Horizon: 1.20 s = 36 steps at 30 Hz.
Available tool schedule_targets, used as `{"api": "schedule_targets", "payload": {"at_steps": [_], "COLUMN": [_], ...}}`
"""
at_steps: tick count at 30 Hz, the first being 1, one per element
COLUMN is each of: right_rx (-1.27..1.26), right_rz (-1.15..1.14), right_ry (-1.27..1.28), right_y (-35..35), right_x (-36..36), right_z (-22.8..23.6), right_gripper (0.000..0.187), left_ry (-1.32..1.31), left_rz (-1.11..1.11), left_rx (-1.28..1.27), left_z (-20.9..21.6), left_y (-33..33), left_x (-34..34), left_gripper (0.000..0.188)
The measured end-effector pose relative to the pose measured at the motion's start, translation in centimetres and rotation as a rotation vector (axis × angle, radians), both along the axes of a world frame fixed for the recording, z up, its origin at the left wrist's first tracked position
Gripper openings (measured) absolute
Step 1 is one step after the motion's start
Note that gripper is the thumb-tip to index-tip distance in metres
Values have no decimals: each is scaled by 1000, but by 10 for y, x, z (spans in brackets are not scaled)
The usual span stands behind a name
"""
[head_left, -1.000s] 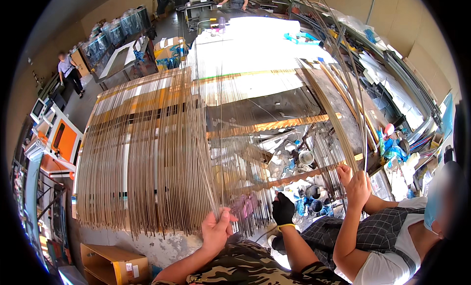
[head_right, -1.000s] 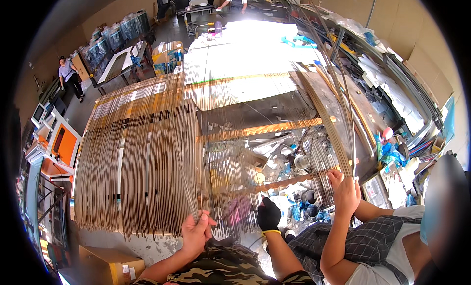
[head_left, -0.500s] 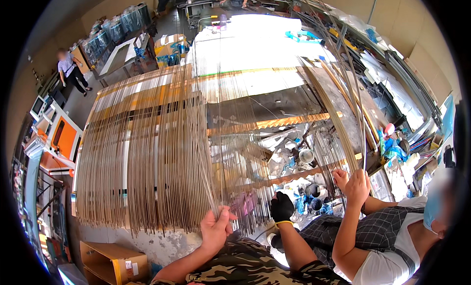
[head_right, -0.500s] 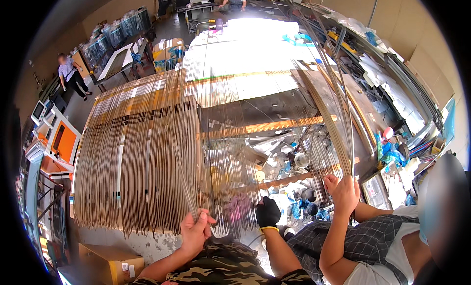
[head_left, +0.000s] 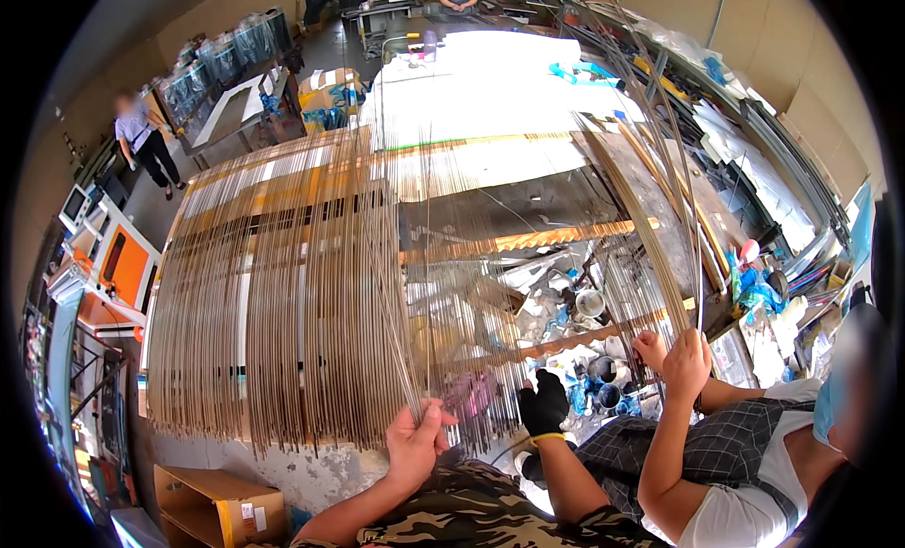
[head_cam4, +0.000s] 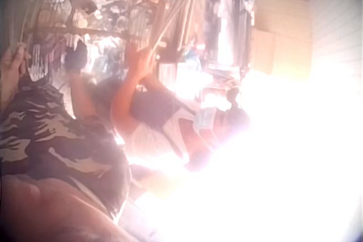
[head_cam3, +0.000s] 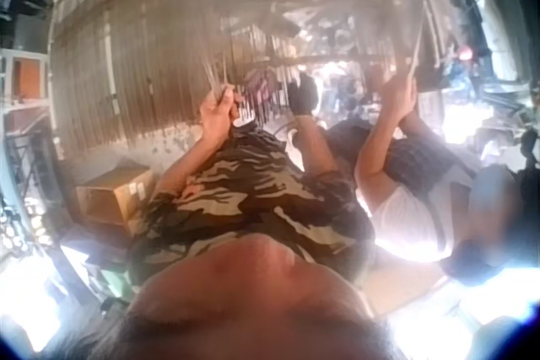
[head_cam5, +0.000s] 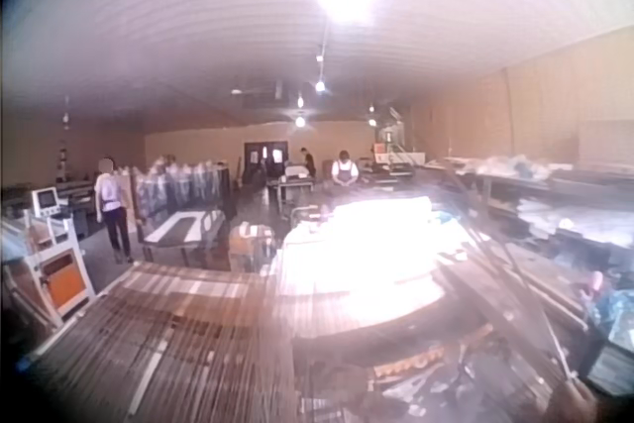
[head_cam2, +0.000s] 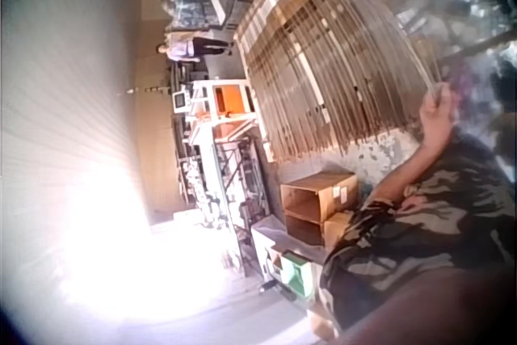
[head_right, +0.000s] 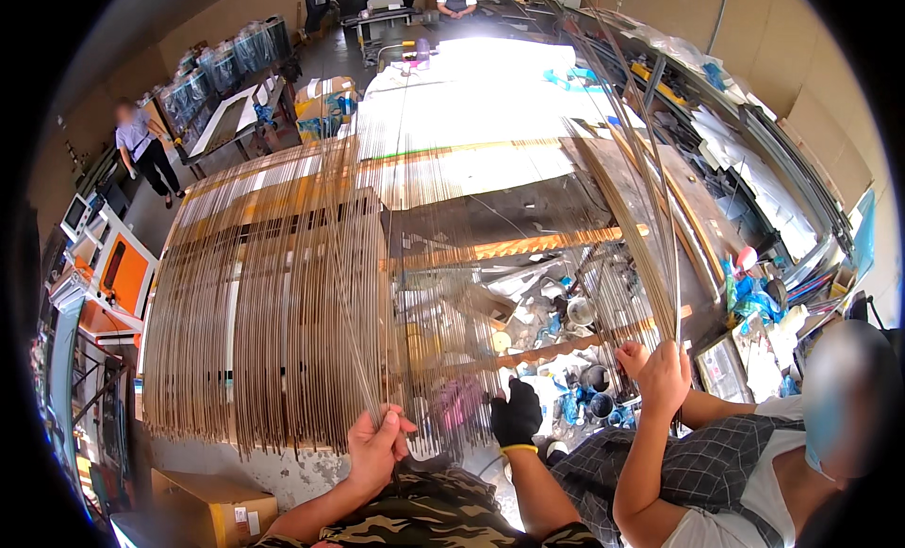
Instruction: The person holds and arranges a bundle of thin wooden sticks vertically on a workbench. They use both hands to separate, align, and adjust the sticks while another person works in the background.
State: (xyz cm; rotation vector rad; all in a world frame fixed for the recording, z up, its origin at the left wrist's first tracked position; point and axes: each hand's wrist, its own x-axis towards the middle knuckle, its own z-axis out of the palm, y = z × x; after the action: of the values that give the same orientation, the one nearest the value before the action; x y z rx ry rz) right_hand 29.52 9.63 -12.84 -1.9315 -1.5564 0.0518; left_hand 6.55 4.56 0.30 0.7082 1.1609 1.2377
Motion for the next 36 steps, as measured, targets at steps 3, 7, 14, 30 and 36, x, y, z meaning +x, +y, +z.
{"api": "schedule_targets", "payload": {"at_steps": [3,7,14,30,36], "right_rx": [-111,-441,-507,-464,146], "right_rz": [338,688,552,332,255], "right_ry": [463,908,977,1012,467], "right_y": [-24,-48,-55,-53,-8], "right_x": [-24,-83,-88,-92,-37], "right_z": [32,126,127,129,70], "right_gripper": [19,13,11,15,23], "left_ry": [39,-65,-170,-147,-121], "left_rz": [47,49,3,-8,-182], "left_rx": [49,74,42,97,-85], "left_z": [-6,-5,-6,-14,-4], "left_y": [5,12,14,14,-9], "left_x": [4,10,18,29,16], "left_gripper": [22,26,32,41,38]}}
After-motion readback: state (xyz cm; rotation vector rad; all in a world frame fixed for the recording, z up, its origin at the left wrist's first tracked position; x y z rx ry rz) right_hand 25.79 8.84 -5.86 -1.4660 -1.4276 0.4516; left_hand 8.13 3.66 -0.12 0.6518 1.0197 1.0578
